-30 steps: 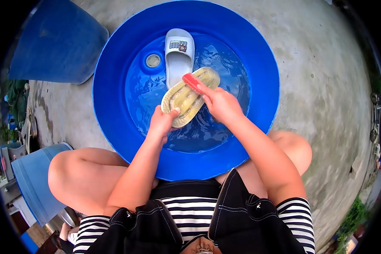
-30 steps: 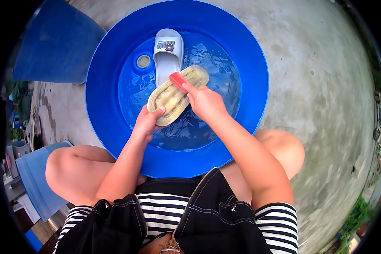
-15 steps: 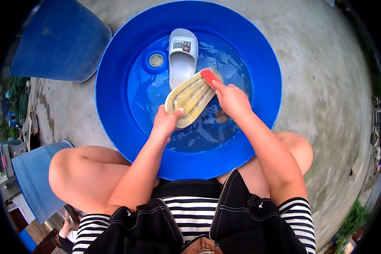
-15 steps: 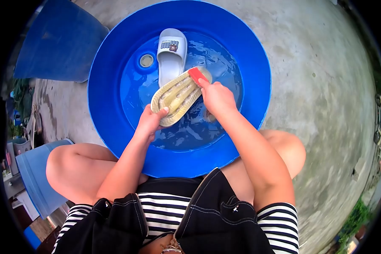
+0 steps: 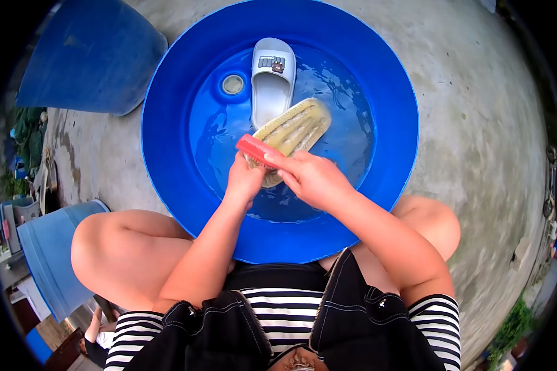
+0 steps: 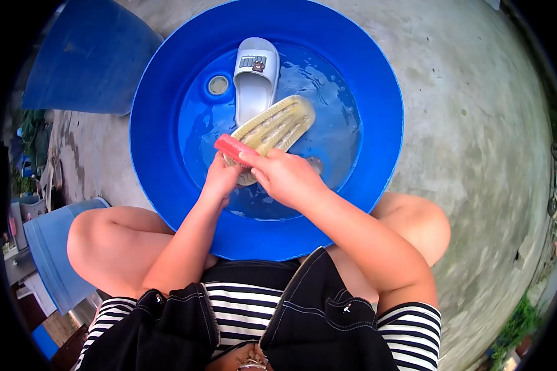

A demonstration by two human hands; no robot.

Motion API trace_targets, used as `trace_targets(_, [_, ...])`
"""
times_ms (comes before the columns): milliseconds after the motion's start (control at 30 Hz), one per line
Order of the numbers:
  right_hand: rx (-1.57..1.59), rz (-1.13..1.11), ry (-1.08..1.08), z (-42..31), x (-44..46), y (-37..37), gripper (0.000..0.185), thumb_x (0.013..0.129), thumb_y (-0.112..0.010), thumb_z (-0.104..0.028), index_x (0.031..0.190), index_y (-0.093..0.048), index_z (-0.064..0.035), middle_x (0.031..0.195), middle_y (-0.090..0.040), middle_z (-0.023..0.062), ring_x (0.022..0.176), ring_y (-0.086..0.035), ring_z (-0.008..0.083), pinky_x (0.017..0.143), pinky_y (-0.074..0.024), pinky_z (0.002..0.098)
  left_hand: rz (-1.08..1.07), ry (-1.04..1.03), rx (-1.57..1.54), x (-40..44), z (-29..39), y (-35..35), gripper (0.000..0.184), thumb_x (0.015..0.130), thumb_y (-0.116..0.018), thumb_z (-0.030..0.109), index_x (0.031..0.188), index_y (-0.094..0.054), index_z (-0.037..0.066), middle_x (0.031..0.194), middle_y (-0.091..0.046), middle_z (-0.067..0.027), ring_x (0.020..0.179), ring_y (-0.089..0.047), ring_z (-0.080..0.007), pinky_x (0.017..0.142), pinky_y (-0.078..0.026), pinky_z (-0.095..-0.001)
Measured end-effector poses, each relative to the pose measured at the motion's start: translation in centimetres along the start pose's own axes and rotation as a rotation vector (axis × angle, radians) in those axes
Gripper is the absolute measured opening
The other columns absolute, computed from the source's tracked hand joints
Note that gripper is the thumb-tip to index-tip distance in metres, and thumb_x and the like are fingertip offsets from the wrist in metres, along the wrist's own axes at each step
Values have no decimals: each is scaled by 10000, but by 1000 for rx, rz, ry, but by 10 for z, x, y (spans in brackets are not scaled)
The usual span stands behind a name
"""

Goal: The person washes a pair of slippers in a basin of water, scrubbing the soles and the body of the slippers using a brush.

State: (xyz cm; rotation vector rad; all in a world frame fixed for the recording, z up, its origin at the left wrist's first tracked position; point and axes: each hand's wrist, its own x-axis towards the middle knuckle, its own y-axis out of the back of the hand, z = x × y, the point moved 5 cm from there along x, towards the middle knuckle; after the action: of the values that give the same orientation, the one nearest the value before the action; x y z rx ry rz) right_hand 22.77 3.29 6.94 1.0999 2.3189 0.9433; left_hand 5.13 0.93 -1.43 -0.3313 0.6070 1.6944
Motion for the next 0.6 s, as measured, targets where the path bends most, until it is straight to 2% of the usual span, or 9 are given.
trace_targets(67, [-8,-16,-12,6,0,-8,370,997,-616,-268,1362,-643,-319,896,-654,154,854,-701,362,751,-572,478,-53,-61,-16,-1,-7,1,461,978,-704,190,1355,-494,29,1137,-693,-128,924,-711,-209,719,-591,-362])
trace_targets(133, [-36,2,-114,42,11,1,381,1013,-588,-297,1386,-615,-367,915,-664,154,877,-703,354,764,-571,475,32,99,57,-5,2,0,424,992,-686,191,1343,-516,23,1151,-694,-130,962,-720,-224,762,-610,-385])
trace_targets(167, [-135,138,-171,63,14,8,391,1024,-565,-310,1412,-590,-354,936,-677,159,896,-699,369,777,-569,484,31,91,56,-7,11,-1,424,992,-686,191,1343,-516,23,1151,-694,-130,962,-720,-224,762,-610,-385])
trace_targets(267, [-393,133,-665,135,13,35,491,1048,-526,-271,1516,-457,-141,1151,-680,210,996,-710,379,839,-573,495,-5,174,-127,-10,14,1,415,978,-704,148,1300,-502,-17,1159,-671,-170,949,-712,-235,733,-605,-361])
trace_targets(300, [-338,86,-798,149,7,42,536,1057,-514,-301,1545,-403,-110,1214,-667,218,1071,-699,383,892,-564,488,-42,175,-168,-7,10,0,418,984,-693,141,1314,-491,-16,1166,-670,-172,956,-718,-239,740,-618,-377])
trace_targets(367, [-304,-33,-896,162,4,35,510,1053,-515,-294,1522,-448,-105,1185,-686,226,1110,-679,395,933,-547,489,-80,174,-214,-3,3,-2,422,990,-682,135,1328,-479,-16,1173,-670,-175,964,-723,-244,747,-630,-393])
trace_targets(433, [-255,24,-570,133,10,27,482,1045,-525,-285,1494,-498,-114,1121,-709,226,1105,-672,407,941,-540,490,-107,211,-241,-8,8,-3,437,1039,-593,156,1435,-472,16,1249,-673,-170,1031,-728,-274,851,-638,-442])
trace_targets(467, [-160,69,-529,117,9,28,456,1037,-534,-258,1475,-533,-134,1055,-723,220,1063,-671,414,936,-533,489,-102,215,-245,-10,12,-2,437,1039,-593,156,1435,-472,16,1249,-673,-170,1031,-728,-274,851,-638,-442])
trace_targets(600, [-52,-31,-428,67,10,47,510,1039,-551,-285,1532,-472,-181,1074,-705,235,999,-683,422,913,-536,503,-140,246,-317,-15,25,-1,426,1038,-587,155,1417,-482,-8,1252,-671,-190,1046,-727,-285,853,-644,-450])
